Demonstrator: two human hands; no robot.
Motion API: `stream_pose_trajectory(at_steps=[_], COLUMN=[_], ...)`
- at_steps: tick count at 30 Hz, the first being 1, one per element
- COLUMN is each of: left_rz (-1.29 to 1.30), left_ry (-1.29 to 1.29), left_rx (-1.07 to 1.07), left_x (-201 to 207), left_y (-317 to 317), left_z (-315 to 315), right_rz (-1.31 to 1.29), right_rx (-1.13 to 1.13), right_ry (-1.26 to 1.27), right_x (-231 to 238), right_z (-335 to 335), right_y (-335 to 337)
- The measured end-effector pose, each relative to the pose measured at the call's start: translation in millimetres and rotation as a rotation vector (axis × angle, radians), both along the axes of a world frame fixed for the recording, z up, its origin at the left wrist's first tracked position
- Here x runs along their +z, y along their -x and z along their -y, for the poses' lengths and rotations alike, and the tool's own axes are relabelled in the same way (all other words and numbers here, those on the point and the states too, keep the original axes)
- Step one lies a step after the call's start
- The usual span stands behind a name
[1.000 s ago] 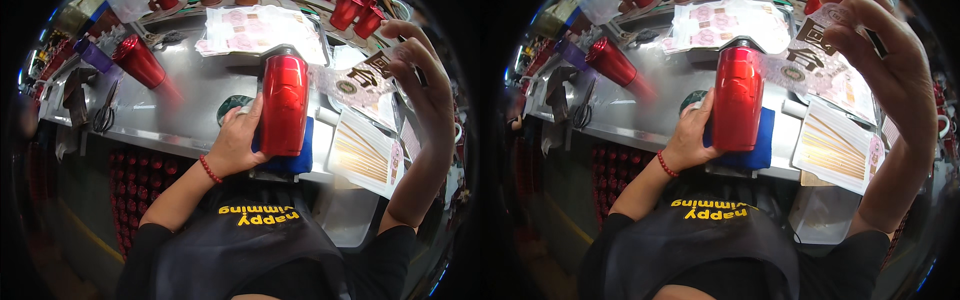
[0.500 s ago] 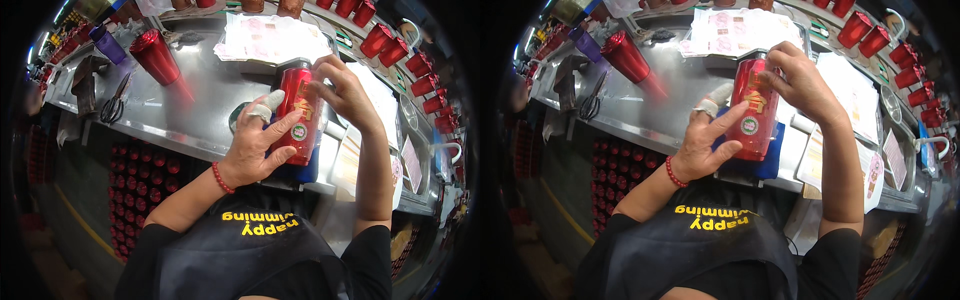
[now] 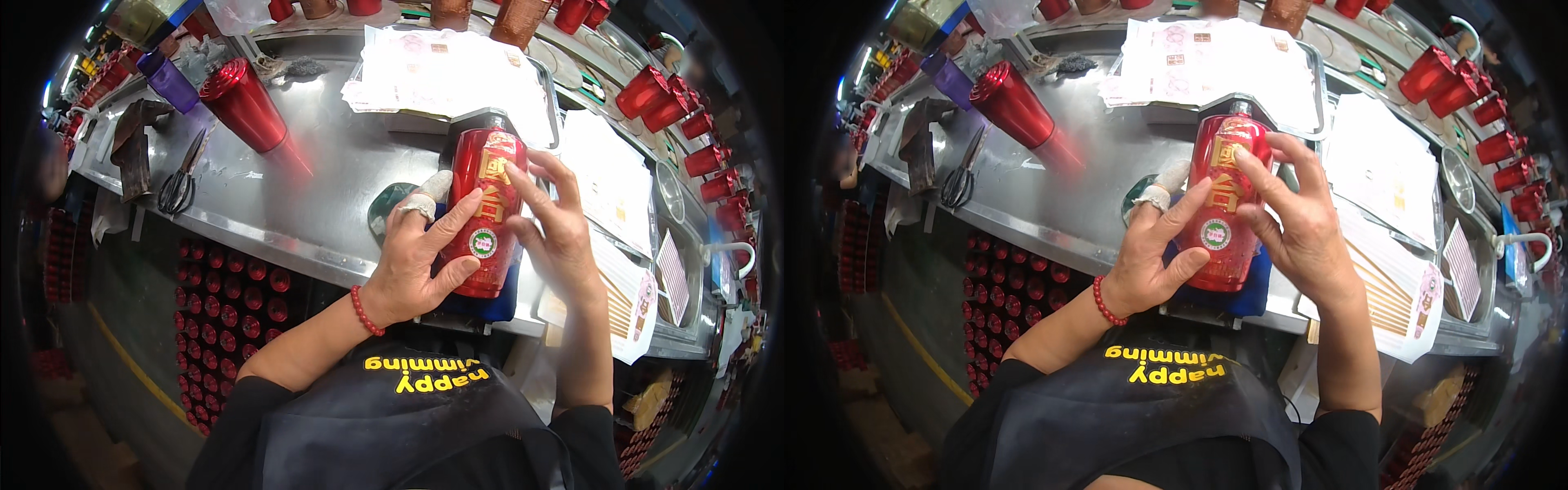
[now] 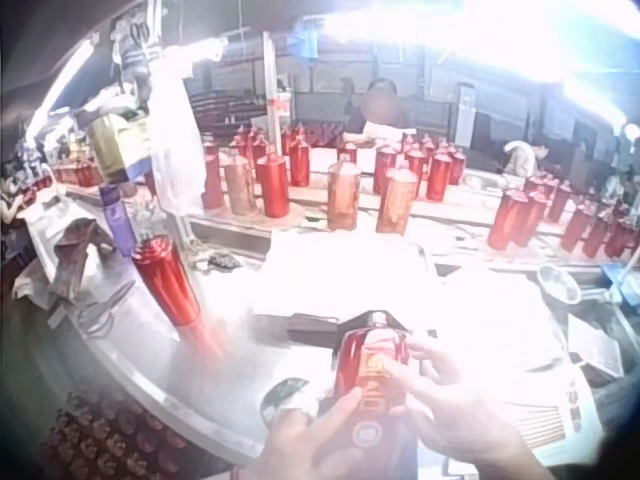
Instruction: The person applies a sticker to a red cylindrical can, smooths it with a green card, and uses a wooden stick to press the edges. They repeat this process on multiple cans, placing finished ones on a nearby tray.
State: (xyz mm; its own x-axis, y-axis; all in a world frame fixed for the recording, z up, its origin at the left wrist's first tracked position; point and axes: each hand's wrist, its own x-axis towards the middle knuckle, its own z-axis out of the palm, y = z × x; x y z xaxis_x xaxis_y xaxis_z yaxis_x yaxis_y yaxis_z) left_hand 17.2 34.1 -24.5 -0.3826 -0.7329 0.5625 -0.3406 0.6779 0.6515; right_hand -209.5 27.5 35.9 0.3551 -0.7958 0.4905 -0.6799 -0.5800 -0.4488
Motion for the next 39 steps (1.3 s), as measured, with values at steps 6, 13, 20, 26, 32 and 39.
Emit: stream_pose_trajectory(at_steps=[6, 13, 20, 26, 32, 39], left_rz=[-0.039, 0.249, -0.052, -0.026, -0.155, -0.282], left_ry=[-0.086, 0.045, -0.149, -0.073, -0.17, -0.363], left_rx=[-0.108, -0.099, -0.245, -0.163, -0.244, -0.243], left_x=[-4.8, -22.8, -7.7, -5.7, -7.2, -17.3], left_y=[-3.4, -25.0, -25.3, -10.6, -11.5, -9.6], left_z=[1.5, -5.6, 0.6, 7.5, 10.1, 9.7], right_rz=[0.111, 0.593, 0.593, 0.499, 0.522, 0.516], right_rx=[-0.032, -0.042, 0.086, 0.082, 0.064, 0.079], right_ry=[-0.143, -0.39, -0.409, -0.416, -0.523, -0.471], right_x=[-15.4, -54.1, -54.6, -62.9, -57.4, -57.1], right_z=[-7.8, -23.8, -34.3, -37.5, -35.8, -37.0], right_y=[6.4, 6.7, 11.7, 15.3, 15.5, 14.6])
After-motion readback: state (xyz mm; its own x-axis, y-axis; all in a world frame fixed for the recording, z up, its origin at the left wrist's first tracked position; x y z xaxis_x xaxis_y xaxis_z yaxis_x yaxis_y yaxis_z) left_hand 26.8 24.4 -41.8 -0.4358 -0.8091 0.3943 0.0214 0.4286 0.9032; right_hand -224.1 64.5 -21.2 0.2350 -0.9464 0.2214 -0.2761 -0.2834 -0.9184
